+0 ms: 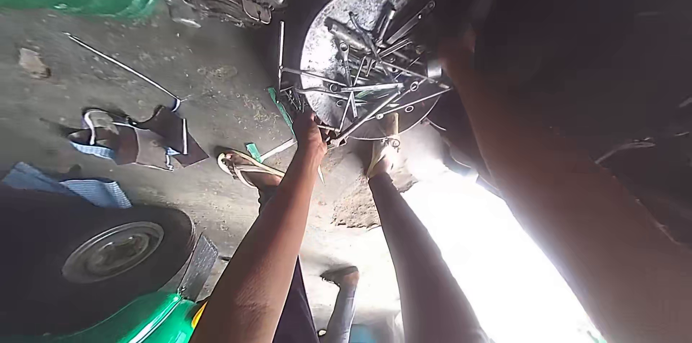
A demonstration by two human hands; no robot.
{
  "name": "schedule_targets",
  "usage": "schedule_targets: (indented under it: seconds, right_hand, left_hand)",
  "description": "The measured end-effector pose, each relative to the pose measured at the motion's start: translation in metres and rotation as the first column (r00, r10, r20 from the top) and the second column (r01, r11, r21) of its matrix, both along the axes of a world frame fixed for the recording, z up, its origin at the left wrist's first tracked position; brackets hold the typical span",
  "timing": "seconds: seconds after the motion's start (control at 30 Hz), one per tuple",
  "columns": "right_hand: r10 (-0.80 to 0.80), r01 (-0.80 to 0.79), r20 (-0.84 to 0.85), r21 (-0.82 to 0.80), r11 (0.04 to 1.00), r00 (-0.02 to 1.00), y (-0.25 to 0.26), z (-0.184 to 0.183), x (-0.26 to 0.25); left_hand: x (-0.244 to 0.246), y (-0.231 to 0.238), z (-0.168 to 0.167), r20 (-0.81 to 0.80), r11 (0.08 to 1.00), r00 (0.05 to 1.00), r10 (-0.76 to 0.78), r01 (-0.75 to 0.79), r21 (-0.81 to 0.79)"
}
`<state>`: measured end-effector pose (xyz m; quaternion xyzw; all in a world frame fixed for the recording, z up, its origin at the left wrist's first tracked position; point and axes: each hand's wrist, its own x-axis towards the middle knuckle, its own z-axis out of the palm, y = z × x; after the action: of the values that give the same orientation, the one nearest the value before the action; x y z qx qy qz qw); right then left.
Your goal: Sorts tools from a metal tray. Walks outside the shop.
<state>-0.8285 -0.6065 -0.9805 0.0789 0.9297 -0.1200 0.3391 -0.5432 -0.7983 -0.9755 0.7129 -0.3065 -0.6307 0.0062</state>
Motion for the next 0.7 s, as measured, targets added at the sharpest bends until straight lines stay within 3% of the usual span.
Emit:
schedule_targets:
  seconds: [0.17,0.27,0.33,0.4,0.5,0.57,0.6,0.63,0.7]
  right_hand:
    - [0.022,-0.021,0.027,-0.026,0.999,0.999,0.008,-0.002,0.001]
    - [-0.021,0.018,-0.050,-0.057,0.998,0.999,0.012,0.007,0.004]
    - [-0.080,0.073,-0.153,-0.054,0.996,0.985,0.010,0.030,0.014]
    - [-0.190,0.174,-0.145,-0.119,0.978,0.971,0.005,0.074,0.039]
    - [-0.192,0.192,0.019,-0.154,0.969,0.981,-0.002,0.109,0.112]
    - [-0.158,0.236,0.284,-0.267,0.934,0.946,-0.012,0.131,0.174]
    - [-0.180,0.343,0.434,-0.334,0.878,0.883,-0.021,0.146,0.205]
    - [-0.252,0.511,0.579,-0.339,0.790,0.775,-0.032,0.163,0.237]
    - [-0.325,0.774,0.793,-0.267,0.574,0.515,-0.059,0.193,0.286]
  left_hand:
    - [0.009,-0.008,0.023,0.029,0.998,0.999,-0.019,0.018,0.067]
    - [0.023,-0.008,0.040,0.028,0.996,0.998,-0.055,0.053,0.077]
    - [0.036,-0.006,0.059,0.043,0.994,0.995,-0.091,0.088,0.067]
    - [0.049,-0.003,0.084,0.083,0.986,0.984,-0.161,0.155,0.066]
    - [0.061,-0.005,0.138,0.091,0.933,0.934,-0.345,0.330,0.143]
    - [0.068,-0.007,0.176,0.031,0.844,0.857,-0.514,0.499,0.198]
    - [0.074,-0.007,0.193,-0.001,0.771,0.789,-0.614,0.601,0.211]
    - [0.085,-0.005,0.208,-0.023,0.671,0.691,-0.723,0.709,0.216]
    - [0.095,-0.006,0.236,-0.022,0.392,0.405,-0.914,0.897,0.205]
